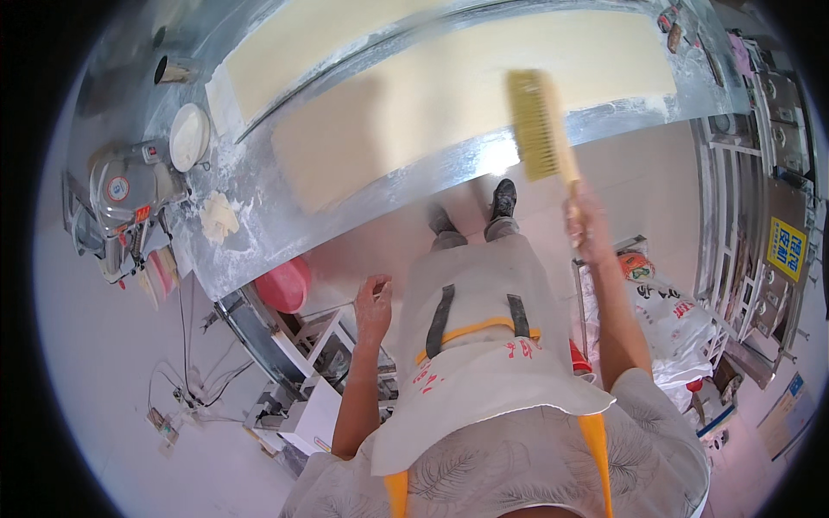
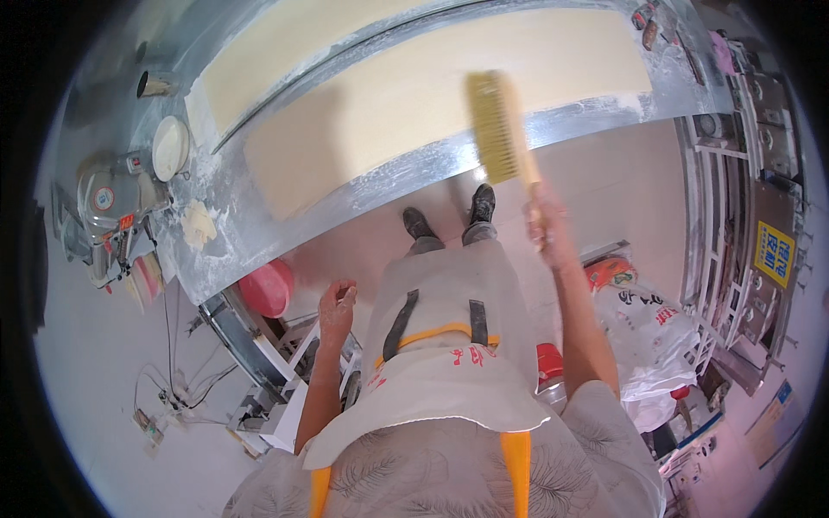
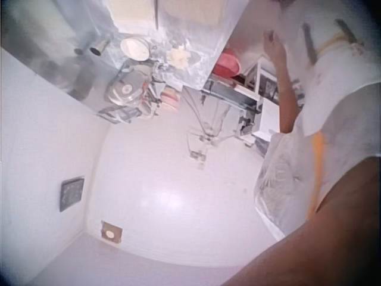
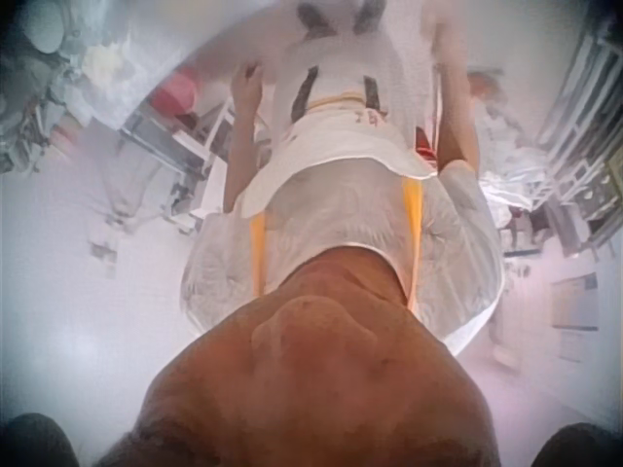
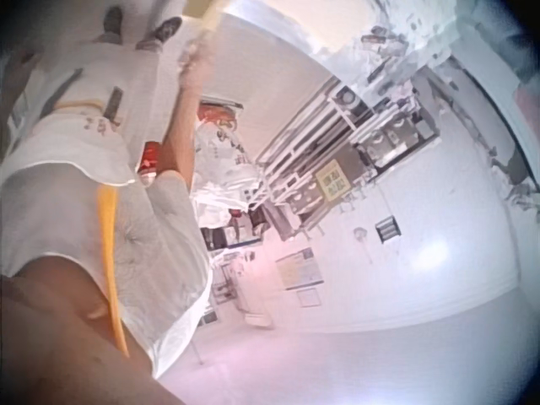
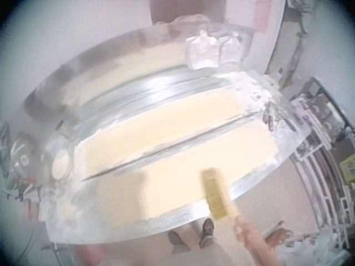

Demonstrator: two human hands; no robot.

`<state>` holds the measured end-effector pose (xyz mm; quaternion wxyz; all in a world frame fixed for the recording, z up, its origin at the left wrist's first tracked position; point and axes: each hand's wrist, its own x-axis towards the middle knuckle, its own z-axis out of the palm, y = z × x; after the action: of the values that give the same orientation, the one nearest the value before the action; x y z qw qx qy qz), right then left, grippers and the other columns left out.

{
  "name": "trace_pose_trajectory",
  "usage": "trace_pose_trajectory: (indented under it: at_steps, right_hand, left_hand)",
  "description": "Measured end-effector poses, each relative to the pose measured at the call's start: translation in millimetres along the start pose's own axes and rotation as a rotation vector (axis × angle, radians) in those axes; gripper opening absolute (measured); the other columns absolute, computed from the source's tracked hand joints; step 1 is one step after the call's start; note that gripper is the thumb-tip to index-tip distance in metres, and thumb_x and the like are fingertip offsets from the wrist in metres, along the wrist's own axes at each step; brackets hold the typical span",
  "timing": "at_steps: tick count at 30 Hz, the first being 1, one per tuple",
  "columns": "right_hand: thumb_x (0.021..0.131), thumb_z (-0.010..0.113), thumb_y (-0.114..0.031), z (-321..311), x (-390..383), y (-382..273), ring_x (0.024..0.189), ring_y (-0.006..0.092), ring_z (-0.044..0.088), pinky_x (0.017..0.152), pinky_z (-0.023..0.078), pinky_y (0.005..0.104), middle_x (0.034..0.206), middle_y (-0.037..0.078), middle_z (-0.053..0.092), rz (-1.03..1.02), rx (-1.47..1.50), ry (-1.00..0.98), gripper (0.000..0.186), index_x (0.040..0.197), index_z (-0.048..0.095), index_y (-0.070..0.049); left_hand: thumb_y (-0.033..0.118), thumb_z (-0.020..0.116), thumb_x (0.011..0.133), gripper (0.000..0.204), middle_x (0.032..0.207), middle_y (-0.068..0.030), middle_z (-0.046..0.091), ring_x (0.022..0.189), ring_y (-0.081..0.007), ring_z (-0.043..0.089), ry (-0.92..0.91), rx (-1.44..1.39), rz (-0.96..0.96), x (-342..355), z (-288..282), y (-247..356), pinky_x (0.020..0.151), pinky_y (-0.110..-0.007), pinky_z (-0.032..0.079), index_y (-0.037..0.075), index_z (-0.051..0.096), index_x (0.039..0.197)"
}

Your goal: The person folds a large sheet of dough on a metal table, then uses a brush to sweep flour from the surface. The person repeats the folding and brushing process multiple times.

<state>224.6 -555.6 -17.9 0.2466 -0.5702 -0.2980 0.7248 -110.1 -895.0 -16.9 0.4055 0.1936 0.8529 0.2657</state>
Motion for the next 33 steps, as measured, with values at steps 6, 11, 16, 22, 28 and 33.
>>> trace_pose_trajectory:
  at_steps: [6,11,16,22,28,33]
  right_hand:
    - [0.11,0.063,-0.041,-24.3,50.1,-71.0,0.059,0.0145,0.058,0.054,0.048,0.0359,0.073,0.006,0.064,-0.617,-0.705,0.463,0.041,0.135,0.074,-0.011]
    - [0.109,0.059,-0.032,105.8,34.0,-6.9,0.078,0.0388,0.072,0.07,0.058,0.0516,0.087,0.018,0.073,-0.704,-1.127,0.214,0.043,0.145,0.067,-0.008]
    - [0.106,0.061,-0.022,175.0,31.3,11.8,0.09,0.0271,0.069,0.082,0.058,0.0379,0.126,0.018,0.073,-0.549,-0.786,-0.364,0.04,0.145,0.067,-0.011]
    - [0.109,0.063,-0.033,68.5,78.3,-51.5,0.068,0.0065,0.053,0.057,0.042,0.0246,0.096,-0.002,0.063,0.009,-0.198,-0.301,0.037,0.137,0.071,-0.011]
    - [0.108,0.068,-0.029,-24.3,88.7,-143.8,0.06,0.0071,0.05,0.055,0.044,0.0249,0.07,-0.001,0.053,-0.432,-0.395,0.214,0.055,0.16,0.056,-0.015]
    - [0.108,0.065,-0.032,49.9,104.3,-65.9,0.084,0.0285,0.071,0.075,0.059,0.0453,0.099,0.015,0.072,-0.782,-1.061,0.35,0.06,0.165,0.048,-0.03]
  left_hand:
    - [0.016,0.069,0.103,0.022,0.108,-0.0106,0.077,0.1,-0.0208,0.073,-0.049,0.029,0.049,3.5,31.2,59.1,0.091,-0.036,0.057,0.003,0.074,0.12]
    - [0.015,0.069,0.102,0.023,0.109,-0.0122,0.078,0.103,-0.0226,0.074,0.005,0.082,0.065,-14.0,45.8,77.6,0.094,-0.037,0.057,0.003,0.074,0.12]
    - [0.015,0.07,0.102,0.023,0.109,-0.0108,0.077,0.101,-0.021,0.073,0.043,0.083,0.042,-26.4,58.3,106.4,0.092,-0.036,0.057,0.002,0.073,0.121]
    - [0.012,0.07,0.102,0.02,0.102,-0.0063,0.075,0.09,-0.0143,0.068,0.123,-0.003,-0.05,-34.7,71.6,81.1,0.085,-0.032,0.056,0.003,0.074,0.12]
    - [0.014,0.07,0.102,0.021,0.106,-0.0076,0.076,0.094,-0.0163,0.07,0.139,-0.066,-0.066,-39.9,83.7,71.1,0.085,-0.033,0.057,0.004,0.074,0.12]
    - [0.016,0.069,0.103,0.022,0.115,-0.0111,0.077,0.104,-0.022,0.075,0.139,-0.047,-0.041,-37.4,77.6,93.0,0.092,-0.036,0.058,0.005,0.074,0.122]
